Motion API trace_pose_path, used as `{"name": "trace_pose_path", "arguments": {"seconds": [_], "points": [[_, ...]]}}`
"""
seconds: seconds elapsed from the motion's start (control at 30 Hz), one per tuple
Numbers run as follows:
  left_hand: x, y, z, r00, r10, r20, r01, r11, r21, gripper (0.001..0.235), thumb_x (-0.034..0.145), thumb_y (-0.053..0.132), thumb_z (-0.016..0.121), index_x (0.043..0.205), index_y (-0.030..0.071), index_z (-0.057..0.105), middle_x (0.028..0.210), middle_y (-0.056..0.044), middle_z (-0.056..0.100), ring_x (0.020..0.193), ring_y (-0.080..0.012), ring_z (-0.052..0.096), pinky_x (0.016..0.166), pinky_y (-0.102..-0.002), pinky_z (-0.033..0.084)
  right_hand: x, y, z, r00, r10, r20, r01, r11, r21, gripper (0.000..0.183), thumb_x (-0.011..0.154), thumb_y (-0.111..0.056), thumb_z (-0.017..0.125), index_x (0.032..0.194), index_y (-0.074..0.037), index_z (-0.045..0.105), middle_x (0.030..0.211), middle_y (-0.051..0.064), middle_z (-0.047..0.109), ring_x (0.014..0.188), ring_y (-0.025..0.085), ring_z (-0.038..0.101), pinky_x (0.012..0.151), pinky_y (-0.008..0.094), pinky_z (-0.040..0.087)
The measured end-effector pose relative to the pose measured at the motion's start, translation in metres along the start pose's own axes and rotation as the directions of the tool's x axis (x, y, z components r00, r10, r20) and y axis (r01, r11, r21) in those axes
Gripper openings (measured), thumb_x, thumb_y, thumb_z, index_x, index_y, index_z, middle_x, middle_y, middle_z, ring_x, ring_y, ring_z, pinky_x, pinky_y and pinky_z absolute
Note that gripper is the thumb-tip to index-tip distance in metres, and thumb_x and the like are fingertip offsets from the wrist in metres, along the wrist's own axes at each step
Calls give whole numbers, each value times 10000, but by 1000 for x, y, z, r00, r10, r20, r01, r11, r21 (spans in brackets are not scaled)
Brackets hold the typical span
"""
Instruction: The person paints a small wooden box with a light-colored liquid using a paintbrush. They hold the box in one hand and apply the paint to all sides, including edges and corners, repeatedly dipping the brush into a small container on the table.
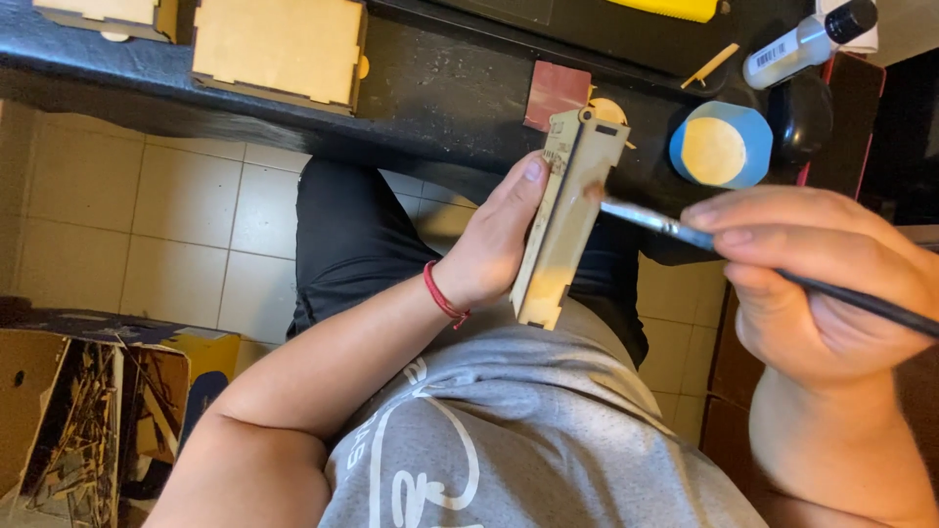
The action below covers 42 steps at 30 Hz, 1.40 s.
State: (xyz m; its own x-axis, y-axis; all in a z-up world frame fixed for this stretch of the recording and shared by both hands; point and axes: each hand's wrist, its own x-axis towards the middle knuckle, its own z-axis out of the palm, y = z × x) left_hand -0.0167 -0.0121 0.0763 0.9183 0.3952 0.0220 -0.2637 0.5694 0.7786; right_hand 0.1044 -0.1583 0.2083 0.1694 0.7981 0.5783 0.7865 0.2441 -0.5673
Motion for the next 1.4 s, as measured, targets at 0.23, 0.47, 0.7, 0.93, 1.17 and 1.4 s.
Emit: {"name": "trace_pose_path", "arguments": {"seconds": [0.23,0.47,0.7,0.93,1.17,1.4], "points": [[1,-8,-6,998,-38,-49,43,993,108,488,1028,522,358,1216,118,556,1058,13,577,945,-64,508,875,-246,451,1,0,1,1000,-19,8,19,999,-39,138,949,2,574,944,139,590,969,362,658,897,418,722,861,462,625],[0,-14,-6,999,-4,-51,8,997,78,414,1064,459,354,1176,121,565,1048,19,574,948,-51,508,881,-241,447,-13,15,5,991,57,-117,-49,996,70,182,988,-45,554,956,133,569,934,318,640,864,410,723,804,430,643],[-1,-11,-9,999,21,-39,-12,980,201,455,1042,506,357,1171,116,553,1066,16,560,972,-62,501,901,-250,439,-10,14,3,986,111,-127,-94,986,135,202,995,-50,519,955,145,555,938,322,630,844,384,715,787,411,647],[-2,-14,-9,999,-25,-47,28,997,70,499,1038,480,411,1309,77,528,1128,-29,627,1015,-93,560,926,-266,463,-1,7,-2,987,161,-2,-160,985,56,208,931,-35,532,884,161,582,892,337,646,806,388,707,758,388,576],[-3,-4,-6,1000,27,13,-29,985,168,494,1050,498,372,1281,93,534,1158,-22,596,1030,-89,544,928,-269,466,0,8,-10,992,118,-47,-113,990,88,192,946,-8,534,914,177,572,918,346,634,821,395,704,772,403,609],[-5,-5,-8,998,-20,53,8,977,213,467,1059,483,329,1249,107,530,1119,-4,564,998,-62,504,928,-248,439,-14,24,-18,989,-7,-146,2,999,-35,175,1031,-3,538,967,159,550,970,357,629,918,441,700,866,461,606]]}}
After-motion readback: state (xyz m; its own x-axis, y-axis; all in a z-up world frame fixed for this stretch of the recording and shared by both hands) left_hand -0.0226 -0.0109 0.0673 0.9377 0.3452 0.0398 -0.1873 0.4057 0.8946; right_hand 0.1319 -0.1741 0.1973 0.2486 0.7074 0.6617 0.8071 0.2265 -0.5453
